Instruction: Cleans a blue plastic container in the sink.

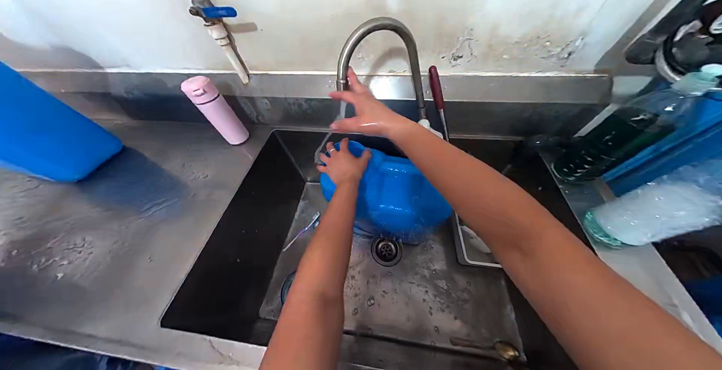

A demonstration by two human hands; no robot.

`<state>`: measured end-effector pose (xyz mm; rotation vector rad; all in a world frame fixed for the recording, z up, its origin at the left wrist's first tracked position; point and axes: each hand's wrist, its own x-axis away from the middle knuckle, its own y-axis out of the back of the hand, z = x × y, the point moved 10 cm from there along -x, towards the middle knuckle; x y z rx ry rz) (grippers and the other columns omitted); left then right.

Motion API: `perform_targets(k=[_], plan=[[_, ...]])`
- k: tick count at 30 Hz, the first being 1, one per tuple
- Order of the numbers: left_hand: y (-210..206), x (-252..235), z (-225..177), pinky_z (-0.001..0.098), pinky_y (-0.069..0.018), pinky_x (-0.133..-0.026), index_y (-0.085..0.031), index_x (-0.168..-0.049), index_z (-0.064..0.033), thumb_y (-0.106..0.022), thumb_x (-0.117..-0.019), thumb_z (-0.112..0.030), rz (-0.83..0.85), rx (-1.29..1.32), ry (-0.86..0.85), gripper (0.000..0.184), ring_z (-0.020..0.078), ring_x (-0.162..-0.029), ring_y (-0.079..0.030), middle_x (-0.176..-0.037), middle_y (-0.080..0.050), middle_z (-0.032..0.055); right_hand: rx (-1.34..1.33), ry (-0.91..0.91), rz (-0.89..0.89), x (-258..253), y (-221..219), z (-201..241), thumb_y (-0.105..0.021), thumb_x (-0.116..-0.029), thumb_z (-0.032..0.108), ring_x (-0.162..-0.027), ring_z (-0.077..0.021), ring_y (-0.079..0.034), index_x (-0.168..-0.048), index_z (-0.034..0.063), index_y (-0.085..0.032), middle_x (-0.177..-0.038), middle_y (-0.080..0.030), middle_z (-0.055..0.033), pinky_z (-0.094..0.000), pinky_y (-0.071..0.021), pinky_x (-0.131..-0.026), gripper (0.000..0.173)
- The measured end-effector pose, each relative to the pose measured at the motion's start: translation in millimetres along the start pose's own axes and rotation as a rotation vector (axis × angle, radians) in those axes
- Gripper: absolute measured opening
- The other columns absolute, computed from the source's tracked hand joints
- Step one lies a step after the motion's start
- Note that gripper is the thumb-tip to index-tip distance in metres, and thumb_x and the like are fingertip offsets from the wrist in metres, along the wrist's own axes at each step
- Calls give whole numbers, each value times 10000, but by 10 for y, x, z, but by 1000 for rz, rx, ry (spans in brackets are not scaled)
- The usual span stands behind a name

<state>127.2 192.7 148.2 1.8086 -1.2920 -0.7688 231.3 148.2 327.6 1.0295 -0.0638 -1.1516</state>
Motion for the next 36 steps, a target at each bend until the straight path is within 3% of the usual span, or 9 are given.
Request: perform_targets(k=[3,6,10,16,19,23,28,31,36], plan=[[-48,-4,24,754,-181,-1139,-465,-1536,-121,-443,-1066,-495,24,-30,68,601,504,-1518,-221,-1636,-331,226,-105,-283,-253,252,-6,-1333,-700,-895,109,-1418,-426,-445,-1437,-60,-503,-1502,-473,-298,-566,-405,-1131,601],[-108,55,-37,801,-94,-1129,-303,-1608,-65,-606,-956,-613,180,-172,-26,904,538,-1536,-92,-1690,-141,254,-158,-790,-221,730,-102,-2457,-761,-905,178,-1270,-515,-539,-1524,-63,-313,-1370,-533,-362,-665,-444,-1022,801],[-36,34,-72,759,-267,-1086,-314,-1603,-65,-665,-895,-656,280,-255,-107,986,552,-1475,-259,-1630,-253,313,-172,-694,-16,733,-95,-3063,-786,-896,197,-1131,-485,-613,-1477,-95,-313,-1227,-609,-357,-628,-484,-973,804],[70,-61,113,682,-291,-1141,-343,-1596,-75,-655,-942,-581,367,-41,-239,884,483,-1495,-278,-1649,-268,253,240,-603,95,223,-256,-1759,-669,-940,87,-1403,-586,-347,-1458,-125,-424,-1471,-395,-422,-743,-307,-1078,611],[297,-69,716,658,-317,-1156,-391,-1566,-49,-641,-991,-458,333,22,-311,749,474,-1487,-312,-1633,-301,262,-315,-398,-96,-218,-796,-1318,-565,-979,1,-863,-142,-656,-1206,-58,-612,-1062,-661,-128,-294,-562,-793,239],[895,303,2256,692,-313,-1152,-432,-1541,-51,-765,-879,-450,192,-160,-374,842,489,-1498,-294,-1632,-315,253,-897,-436,-136,-394,-1487,-890,-297,-1117,196,-407,40,-380,-994,104,-559,-566,-473,140,-135,-366,-410,304],[1813,1237,4122,807,-177,-1112,-345,-1513,151,-657,-626,-828,-60,-328,-27,1357,673,-1451,-189,-1566,-249,446,-462,-381,738,783,-4097,-43,-559,-1037,146,-1125,-342,-653,-1238,-117,-622,-1201,-666,-272,-483,-500,-1013,337],[1761,1157,4070,807,-145,-1108,-271,-1491,232,-665,-612,-740,-70,-399,3,1368,721,-1423,-159,-1545,-211,493,-138,-360,1211,2052,-5557,-296,-623,-992,90,-1402,-499,-431,-1433,-68,-522,-1504,-453,-323,-650,-352,-1137,479],[1373,-107,3461,725,-80,-1188,-192,-1560,154,-816,-725,-483,179,-407,-21,1222,643,-1492,-67,-1604,-77,454,-11,-445,1329,3012,-6048,-651,-468,-1052,25,-1421,-495,-419,-1415,-61,-547,-1485,-502,-303,-667,-296,-1161,382]])
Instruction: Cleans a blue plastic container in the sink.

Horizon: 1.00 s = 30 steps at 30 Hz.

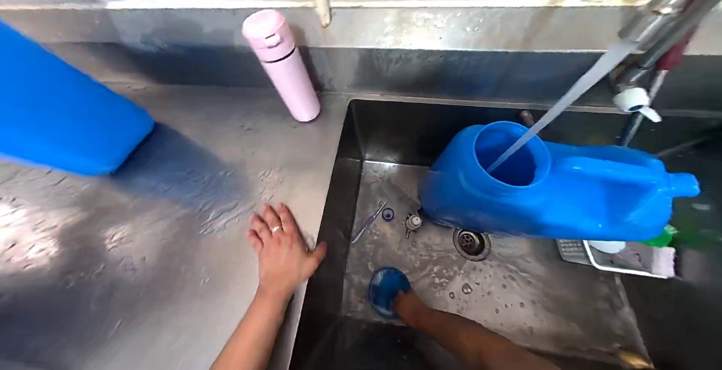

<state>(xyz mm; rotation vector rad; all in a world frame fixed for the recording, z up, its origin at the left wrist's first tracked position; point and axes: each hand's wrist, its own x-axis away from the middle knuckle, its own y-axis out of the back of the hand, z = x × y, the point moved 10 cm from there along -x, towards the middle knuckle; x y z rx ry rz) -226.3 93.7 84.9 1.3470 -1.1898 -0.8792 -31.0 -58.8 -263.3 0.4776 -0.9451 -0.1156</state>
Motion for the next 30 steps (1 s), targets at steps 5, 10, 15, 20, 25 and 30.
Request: perform_targets(k=[5,10,15,20,25,30], plan=[[-46,-1034,-493,708,-11,-1204,-118,-1629,13,-808,-841,-394,171,-28,-42,1123,551,-1540,50,-1677,52,326,-611,152,-201,770,766,295,-474,-1070,118,-1200,-443,-612,-1296,-87,-614,-1240,-644,-322,-595,-424,-1069,336],[-90,-957,-1222,725,-95,-1198,-208,-1616,13,-766,-844,-105,202,-8,-308,960,548,-1541,-74,-1669,-92,335,-514,339,-854,2920,2390,486,-480,-1032,122,-708,-236,-582,-953,-101,-650,-769,-614,-184,-401,-473,-683,291],[-344,-405,-2669,547,-248,-1240,-110,-1592,103,-863,-774,-93,391,826,-539,1129,475,-1538,-200,-1653,-85,364,21,231,-1151,4151,3235,531,-534,-996,187,-722,-327,-629,-817,-55,-631,-734,-611,-185,-506,-486,-669,316],[-566,-46,-3039,480,-382,-1184,-125,-1591,82,-842,-821,-154,394,1012,-473,1079,395,-1422,-456,-1543,-393,338,-214,-358,-1120,3890,3846,-714,-561,-1044,345,-1421,-491,-393,-1323,-119,-577,-1464,-470,-341,-663,-293,-1145,541],[178,134,-2964,558,-287,-1219,-368,-1510,121,-790,-838,-157,11,585,-707,841,435,-1495,-342,-1594,-330,328,-44,-179,-1044,3538,3971,-382,-507,-1076,299,-1404,-444,-455,-1427,-7,-538,-1466,-518,-272,-619,-373,-1124,466],[411,574,-3537,637,-365,-1130,-722,-1098,61,-571,-992,-23,-77,-32,-1123,203,504,-1266,-568,-1203,-673,297,-1143,213,-1212,3706,4146,-738,-393,-1113,144,-852,-153,-637,-1273,-84,-553,-1027,-647,-150,-284,-535,-806,321]])
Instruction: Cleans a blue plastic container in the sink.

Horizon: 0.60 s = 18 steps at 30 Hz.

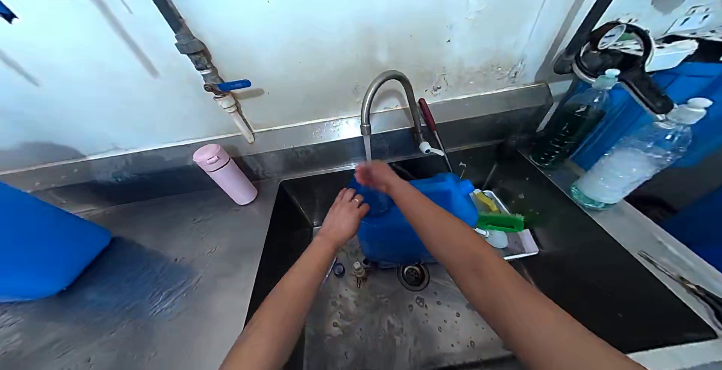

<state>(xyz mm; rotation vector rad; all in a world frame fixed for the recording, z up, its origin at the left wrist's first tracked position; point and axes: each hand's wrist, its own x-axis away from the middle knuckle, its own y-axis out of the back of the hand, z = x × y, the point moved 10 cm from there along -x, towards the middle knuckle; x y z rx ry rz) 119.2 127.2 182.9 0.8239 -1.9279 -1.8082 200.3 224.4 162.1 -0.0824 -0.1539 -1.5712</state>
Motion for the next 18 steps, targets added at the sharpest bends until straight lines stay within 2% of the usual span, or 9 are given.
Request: perform_targets(k=[2,4,6,8,11,13,15,17,18], plan=[[40,-145,-118,566,-418,-1104,-655,-1209,98,-488,-1056,-86,120,153,97,291,448,-1276,-575,-1244,-650,295,-348,124,-77,240,104,348,-377,-1118,162,-824,-131,-652,-1293,-64,-553,-1034,-670,-131,-289,-558,-762,336],[186,-317,87,437,-445,-1110,-571,-1282,170,-467,-1049,-27,-140,669,371,322,325,-1237,-613,-1258,-644,289,-101,450,-72,684,73,787,-363,-1103,137,-1160,-236,-651,-1380,-49,-557,-1299,-657,-197,-412,-511,-1023,387],[103,-414,366,291,-509,-902,-487,-1300,118,-253,-1091,-25,-508,1346,626,344,174,-981,-604,-1105,-609,196,276,672,-8,908,-120,873,-406,-1065,173,-1475,-338,-408,-1469,-1,-527,-1533,-499,-205,-615,-228,-1220,456],[36,-419,297,338,-532,-700,-537,-1150,-52,-249,-1128,-279,-749,1763,868,367,160,-796,-608,-920,-607,89,504,607,-61,624,52,647,-416,-1087,332,-1570,-406,-167,-1543,81,-465,-1657,-314,-194,-766,-44,-1176,522],[68,-449,241,410,-544,-803,-537,-1234,-57,-313,-1128,-332,-799,1887,905,370,209,-922,-637,-1034,-633,117,614,463,-222,294,380,427,-329,-1103,458,-1578,-438,-84,-1608,35,-300,-1697,-174,-225,-783,-32,-1171,660],[62,-458,384,319,-544,-680,-560,-1106,-74,-345,-1115,-272,-827,1803,912,292,138,-760,-629,-870,-622,60,618,575,-185,487,141,452,-386,-1084,358,-1584,-423,-76,-1589,34,-357,-1686,-213,-230,-741,15,-1196,600],[-9,-456,417,344,-532,-674,-559,-1105,-79,-344,-1115,-298,-734,1787,977,307,161,-755,-616,-863,-611,69,614,494,-129,470,211,417,-468,-1077,374,-1557,-431,-196,-1561,124,-446,-1648,-320,-214,-755,-94,-1179,545],[-41,-415,485,411,-554,-762,-570,-1194,-51,-364,-1115,-330,-620,1756,1020,355,218,-862,-648,-984,-649,124,602,287,-123,277,496,305,-468,-1073,469,-1363,-460,-494,-1441,10,-522,-1447,-527,-282,-684,-387,-1082,591],[-37,-386,576,413,-552,-759,-573,-1198,-36,-378,-1112,-325,-577,1675,1056,360,228,-858,-646,-993,-650,139,575,200,-68,198,566,246,-439,-1081,493,-1274,-467,-569,-1380,-44,-537,-1349,-584,-312,-652,-443,-1037,623]])
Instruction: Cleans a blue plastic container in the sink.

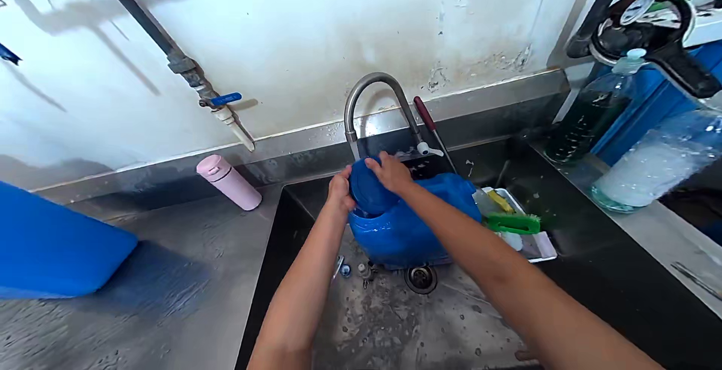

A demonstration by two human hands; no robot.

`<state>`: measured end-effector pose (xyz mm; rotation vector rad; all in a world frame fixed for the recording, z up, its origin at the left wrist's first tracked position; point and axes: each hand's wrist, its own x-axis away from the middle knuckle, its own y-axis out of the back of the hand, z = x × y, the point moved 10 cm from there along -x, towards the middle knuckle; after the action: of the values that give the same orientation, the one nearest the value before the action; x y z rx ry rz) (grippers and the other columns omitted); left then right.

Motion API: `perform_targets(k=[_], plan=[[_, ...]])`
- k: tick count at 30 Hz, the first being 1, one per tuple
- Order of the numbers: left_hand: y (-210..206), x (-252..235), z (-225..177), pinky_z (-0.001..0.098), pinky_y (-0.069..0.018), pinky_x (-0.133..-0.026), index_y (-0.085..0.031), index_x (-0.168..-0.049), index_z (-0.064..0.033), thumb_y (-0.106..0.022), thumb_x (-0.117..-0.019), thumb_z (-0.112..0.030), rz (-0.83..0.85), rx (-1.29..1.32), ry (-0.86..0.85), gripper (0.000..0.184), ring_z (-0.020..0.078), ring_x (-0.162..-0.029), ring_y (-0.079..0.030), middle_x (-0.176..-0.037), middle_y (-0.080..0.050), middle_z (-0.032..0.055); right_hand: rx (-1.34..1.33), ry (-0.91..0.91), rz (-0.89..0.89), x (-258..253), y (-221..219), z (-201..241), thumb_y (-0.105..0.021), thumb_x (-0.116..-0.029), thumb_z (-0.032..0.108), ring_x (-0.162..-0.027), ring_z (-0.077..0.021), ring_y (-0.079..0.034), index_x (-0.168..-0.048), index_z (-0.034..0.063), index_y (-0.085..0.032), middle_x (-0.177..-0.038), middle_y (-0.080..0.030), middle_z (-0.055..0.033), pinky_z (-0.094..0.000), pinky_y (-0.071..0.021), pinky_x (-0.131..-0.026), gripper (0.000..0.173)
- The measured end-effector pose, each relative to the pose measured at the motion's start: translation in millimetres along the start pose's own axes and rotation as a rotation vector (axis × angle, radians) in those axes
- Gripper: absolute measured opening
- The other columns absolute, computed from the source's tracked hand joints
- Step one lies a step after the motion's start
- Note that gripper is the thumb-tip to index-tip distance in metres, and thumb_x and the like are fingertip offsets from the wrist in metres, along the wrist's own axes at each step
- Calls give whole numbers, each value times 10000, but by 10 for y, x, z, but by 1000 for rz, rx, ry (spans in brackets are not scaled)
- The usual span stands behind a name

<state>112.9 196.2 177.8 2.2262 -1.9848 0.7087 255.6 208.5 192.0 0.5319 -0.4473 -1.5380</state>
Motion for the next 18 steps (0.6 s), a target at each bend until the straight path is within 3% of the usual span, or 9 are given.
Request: perform_targets(k=[2,4,6,8,10,12,14,16,18], plan=[[162,-157,-155,410,-534,-813,-588,-1222,3,-378,-1119,-319,-56,-306,-95,398,239,-913,-636,-1054,-649,171,-298,-84,74,-38,-86,-112,-395,-1112,418,-1161,-435,-605,-1276,-111,-583,-1223,-617,-335,-587,-458,-1007,585],[138,-267,-377,567,-464,-992,-596,-1283,74,-336,-1136,-298,-90,-764,-319,477,395,-1160,-605,-1236,-625,300,-742,-256,23,23,-245,-205,-345,-1118,438,-1189,-363,-598,-1333,-80,-554,-1291,-597,-294,-515,-483,-1022,599],[-213,-116,-409,662,-429,-1057,-564,-1341,55,-345,-1119,-287,-40,-1214,-588,462,473,-1280,-559,-1345,-581,315,-1096,-428,-110,120,-361,-280,-369,-1115,427,-1197,-304,-588,-1392,-7,-516,-1334,-583,-225,-483,-494,-1004,536],[-672,144,-178,717,-214,-1173,-551,-1439,-13,-447,-1079,-333,165,-1362,-874,492,482,-1476,-336,-1551,-438,260,-1184,-378,-203,74,-365,-310,-295,-1137,348,-1094,-207,-615,-1333,-8,-542,-1233,-628,-158,-398,-506,-941,475],[-841,269,-52,729,-99,-1192,-512,-1505,-58,-441,-1036,-439,321,-1363,-1085,608,505,-1543,-161,-1647,-304,243,-996,-234,-229,104,-202,-292,-255,-1144,264,-1161,-233,-612,-1343,-73,-551,-1285,-630,-212,-419,-476,-1021,491],[-664,155,-264,698,-148,-1199,-505,-1479,14,-498,-1054,-320,315,-1105,-986,541,492,-1526,-223,-1615,-332,288,-605,-3,-205,174,23,-54,-360,-1124,153,-1077,-303,-637,-1247,-139,-592,-1162,-653,-275,-464,-500,-978,393],[-252,-145,-280,519,-345,-1170,-455,-1473,69,-253,-1113,-305,273,-790,-662,557,343,-1408,-466,-1495,-499,265,-97,305,19,296,-125,261,-488,-1077,173,-937,-377,-688,-1034,-132,-673,-945,-694,-268,-567,-530,-881,359],[50,-326,47,504,-449,-1079,-453,-1495,14,-326,-1116,-206,307,-702,-433,457,337,-1275,-576,-1407,-569,262,197,402,349,355,-520,287,-452,-1103,288,-1062,-408,-656,-1051,-86,-706,-1040,-697,-251,-607,-471,-962,455],[165,-302,337,540,-432,-1097,-374,-1569,-62,-398,-1019,26,280,-753,-398,558,361,-1342,-533,-1497,-505,242,330,307,284,122,-621,81,-451,-1095,243,-1215,-468,-599,-1136,-91,-695,-1196,-667,-299,-634,-449,-1032,416]])
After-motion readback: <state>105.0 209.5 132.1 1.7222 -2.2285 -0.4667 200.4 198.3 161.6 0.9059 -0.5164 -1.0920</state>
